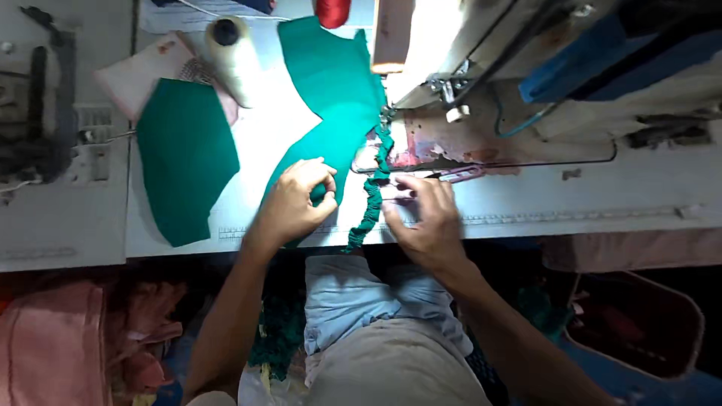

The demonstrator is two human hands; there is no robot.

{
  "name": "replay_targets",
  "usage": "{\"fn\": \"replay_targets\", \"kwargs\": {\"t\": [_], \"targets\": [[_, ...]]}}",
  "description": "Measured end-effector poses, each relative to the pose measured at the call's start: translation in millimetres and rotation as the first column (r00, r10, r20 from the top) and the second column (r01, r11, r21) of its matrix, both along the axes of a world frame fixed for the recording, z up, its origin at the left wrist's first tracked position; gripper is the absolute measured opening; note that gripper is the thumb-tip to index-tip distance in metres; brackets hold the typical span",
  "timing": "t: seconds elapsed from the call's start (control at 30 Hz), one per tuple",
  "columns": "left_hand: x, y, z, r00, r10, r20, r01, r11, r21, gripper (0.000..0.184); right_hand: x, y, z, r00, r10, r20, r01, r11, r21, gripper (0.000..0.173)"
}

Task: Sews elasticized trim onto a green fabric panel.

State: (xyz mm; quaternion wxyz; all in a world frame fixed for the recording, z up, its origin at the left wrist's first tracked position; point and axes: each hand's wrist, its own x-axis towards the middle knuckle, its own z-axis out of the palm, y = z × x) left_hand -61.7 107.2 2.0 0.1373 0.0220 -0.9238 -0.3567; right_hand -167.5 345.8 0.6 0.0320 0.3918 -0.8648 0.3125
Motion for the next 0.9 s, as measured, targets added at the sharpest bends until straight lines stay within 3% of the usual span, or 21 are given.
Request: {"fn": "replay_targets", "kwargs": {"t": [0.1, 0.13, 0.2, 0.3, 0.33, 0.37, 0.4, 0.47, 0.5, 0.57, 0.63, 0.7, 0.77, 0.8, 0.83, 0.87, 0.9], "targets": [[0.5, 14.8, -15.3, 0.999, 0.015, 0.048, -0.01, 0.995, -0.102, 0.02, 11.3, -18.3, -3.6, 0.998, -0.06, 0.012, 0.056, 0.972, 0.228, 0.074], [1.7, 17.7, -17.5, 0.998, 0.037, 0.046, -0.031, 0.993, -0.115, 0.02, 13.1, -20.7, -5.5, 0.997, -0.079, 0.009, 0.073, 0.959, 0.273, 0.076], [5.6, 25.1, -21.2, 0.996, 0.065, 0.058, -0.056, 0.989, -0.14, 0.022, 12.3, -19.3, -5.2, 0.994, -0.087, 0.07, 0.066, 0.963, 0.263, 0.064], [12.6, 40.6, -21.8, 0.992, 0.101, 0.076, -0.088, 0.983, -0.159, 0.025, 2.5, -6.5, 2.8, 0.938, -0.094, 0.333, 0.077, 0.995, 0.065, 0.054], [12.8, 44.3, -20.7, 0.99, 0.11, 0.087, -0.094, 0.981, -0.17, 0.026, -2.7, -0.7, 8.6, 0.865, -0.074, 0.496, 0.101, 0.995, -0.027, 0.055], [12.0, 47.1, -18.8, 0.988, 0.12, 0.098, -0.1, 0.977, -0.187, 0.027, -8.8, 5.0, 16.0, 0.73, -0.026, 0.683, 0.143, 0.983, -0.115, 0.056], [11.2, 49.7, -16.2, 0.986, 0.125, 0.114, -0.098, 0.972, -0.212, 0.029, -14.1, 10.2, 24.1, 0.532, 0.045, 0.845, 0.212, 0.96, -0.184, 0.055], [6.4, 53.6, -10.8, 0.984, 0.12, 0.133, -0.081, 0.96, -0.268, 0.031, -22.8, 20.8, 35.4, 0.188, 0.139, 0.972, 0.351, 0.915, -0.199, 0.046], [3.2, 55.2, -10.1, 0.984, 0.118, 0.134, -0.075, 0.955, -0.288, 0.032, -26.0, 29.1, 38.9, 0.084, 0.174, 0.981, 0.347, 0.918, -0.192, 0.042], [-0.8, 57.8, -15.2, 0.986, 0.13, 0.109, -0.092, 0.949, -0.3, 0.033, -23.8, 49.7, 41.4, 0.023, 0.162, 0.987, 0.201, 0.966, -0.163, 0.039], [-0.8, 57.9, -21.1, 0.985, 0.149, 0.085, -0.12, 0.953, -0.279, 0.032, -9.5, 70.5, 38.1, 0.065, 0.131, 0.989, 0.052, 0.99, -0.134, 0.037], [-0.6, 57.3, -23.1, 0.985, 0.154, 0.078, -0.129, 0.956, -0.263, 0.032, 8.0, 89.6, 34.4, 0.028, 0.099, 0.995, 0.025, 0.995, -0.099, 0.034], [-0.4, 57.8, -22.2, 0.986, 0.151, 0.075, -0.127, 0.959, -0.254, 0.033, 17.8, 107.7, 28.5, -0.093, 0.118, 0.989, 0.078, 0.991, -0.111, 0.036], [0.6, 58.1, -20.8, 0.986, 0.146, 0.077, -0.123, 0.961, -0.25, 0.033, 20.1, 115.7, 27.3, -0.066, 0.086, 0.994, 0.091, 0.993, -0.08, 0.037], [2.1, 58.7, -19.4, 0.987, 0.142, 0.078, -0.119, 0.962, -0.246, 0.033, 21.1, 123.1, 27.5, 0.098, -0.021, 0.995, 0.057, 0.998, 0.016, 0.038], [2.5, 58.7, -18.1, 0.986, 0.141, 0.085, -0.116, 0.962, -0.246, 0.033, 21.0, 129.0, 28.3, 0.393, -0.172, 0.903, -0.003, 0.982, 0.188, 0.041], [1.3, 58.2, -18.1, 0.985, 0.146, 0.089, -0.12, 0.961, -0.25, 0.033, 21.7, 133.7, 27.9, 0.696, -0.257, 0.671, -0.013, 0.929, 0.369, 0.05]]}}
